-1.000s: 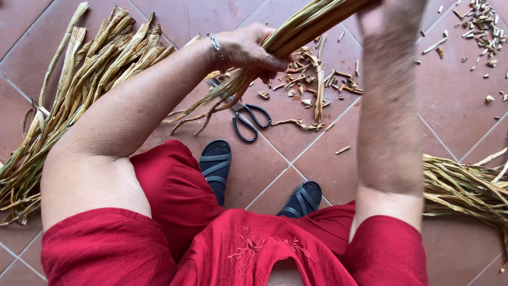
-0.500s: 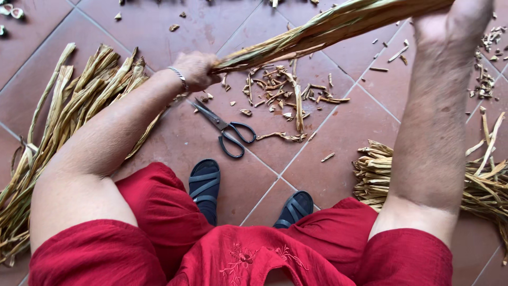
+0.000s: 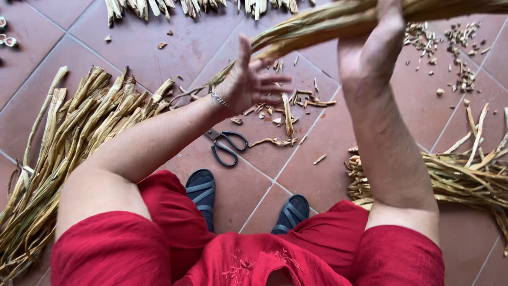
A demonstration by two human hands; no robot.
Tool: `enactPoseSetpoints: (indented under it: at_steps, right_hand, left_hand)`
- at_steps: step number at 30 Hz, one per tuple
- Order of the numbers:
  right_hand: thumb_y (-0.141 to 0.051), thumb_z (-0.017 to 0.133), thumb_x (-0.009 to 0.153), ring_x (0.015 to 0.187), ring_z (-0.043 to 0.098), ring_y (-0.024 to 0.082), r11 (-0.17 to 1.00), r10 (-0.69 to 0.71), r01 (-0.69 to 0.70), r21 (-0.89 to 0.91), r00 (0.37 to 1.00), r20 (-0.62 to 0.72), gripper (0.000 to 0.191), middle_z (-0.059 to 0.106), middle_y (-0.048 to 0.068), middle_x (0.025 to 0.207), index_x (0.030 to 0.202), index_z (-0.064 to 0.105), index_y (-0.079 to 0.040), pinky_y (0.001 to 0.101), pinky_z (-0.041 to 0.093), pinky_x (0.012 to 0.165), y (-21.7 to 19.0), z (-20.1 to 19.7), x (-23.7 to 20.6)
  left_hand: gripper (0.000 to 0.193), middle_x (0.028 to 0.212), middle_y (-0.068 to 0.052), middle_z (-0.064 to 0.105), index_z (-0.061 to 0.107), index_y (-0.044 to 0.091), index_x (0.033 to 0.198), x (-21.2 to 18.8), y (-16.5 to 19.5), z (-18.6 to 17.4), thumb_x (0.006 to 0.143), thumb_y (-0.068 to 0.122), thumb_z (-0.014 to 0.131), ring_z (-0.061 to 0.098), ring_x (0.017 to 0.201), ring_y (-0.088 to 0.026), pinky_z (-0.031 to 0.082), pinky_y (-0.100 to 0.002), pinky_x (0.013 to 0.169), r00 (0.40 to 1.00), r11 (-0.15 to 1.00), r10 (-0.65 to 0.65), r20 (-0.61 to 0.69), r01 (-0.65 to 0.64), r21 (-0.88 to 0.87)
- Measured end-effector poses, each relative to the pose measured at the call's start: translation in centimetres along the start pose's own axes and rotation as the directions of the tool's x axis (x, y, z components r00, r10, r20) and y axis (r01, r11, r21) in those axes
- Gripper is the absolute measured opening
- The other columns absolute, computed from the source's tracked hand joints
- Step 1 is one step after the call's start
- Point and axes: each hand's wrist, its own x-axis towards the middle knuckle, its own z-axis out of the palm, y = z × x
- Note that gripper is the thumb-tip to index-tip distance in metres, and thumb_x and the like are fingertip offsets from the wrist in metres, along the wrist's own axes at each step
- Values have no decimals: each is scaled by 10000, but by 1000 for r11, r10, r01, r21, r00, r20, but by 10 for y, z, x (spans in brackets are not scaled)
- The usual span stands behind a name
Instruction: The person sits on a tiled floor and uses scissors to cut dried plant stems into shorter pieces. They repeatedly pick up stems, trim them, and place the cut pieces into a pile while discarding small fragments.
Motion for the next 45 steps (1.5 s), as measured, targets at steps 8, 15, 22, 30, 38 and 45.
enactPoseSetpoints:
  at_steps: [8,15,22,30,38,45]
  right_hand:
    - [-319,649,1096,976,631,236,928,339,-353,122,933,121,209,620,47,937,1051,629,-116,521,483,1117,21,10,-66]
    - [-205,719,1025,1181,647,290,896,440,-442,27,896,67,150,694,96,1099,1124,674,-102,511,471,1150,31,-18,-70]
    - [-164,750,994,1213,656,267,870,492,-492,-26,866,91,128,697,91,1177,1081,672,-112,504,529,1103,33,-43,-69]
    - [-172,745,996,1188,661,244,827,559,-538,-164,817,140,127,687,120,1234,1072,668,-103,449,547,1075,58,-59,-85]
    - [-146,757,889,1084,632,231,732,434,-226,-643,882,184,262,669,87,1277,1124,640,-144,391,541,970,84,-50,-115]
    - [-82,785,837,1239,603,347,441,280,651,-618,555,783,487,573,144,1422,1300,637,-100,410,536,1014,122,-21,-148]
  left_hand:
    - [670,1148,-231,661,464,-23,1359,28,89,-44,897,385,725,778,1042,-326,679,-486,872,841,813,510,-184,-540,-218]
    - [184,884,-157,719,596,-36,1117,14,101,-79,994,81,667,751,783,-275,679,-456,743,727,745,609,-318,-662,-86]
    - [202,972,-194,750,606,-60,1122,12,105,-88,993,74,684,786,902,-299,691,-465,798,678,717,640,-361,-696,-38]
    - [232,905,-200,739,622,-91,1031,5,132,-110,990,131,675,783,837,-306,698,-468,739,572,641,699,-429,-767,23]
    - [276,829,-59,588,578,-19,1210,1,129,-136,1079,220,619,565,637,-145,591,-363,613,606,673,706,-365,-735,82]
    - [250,741,-2,504,522,95,1144,-16,144,-123,1112,334,591,403,533,-75,378,-255,467,706,771,636,-313,-603,205]
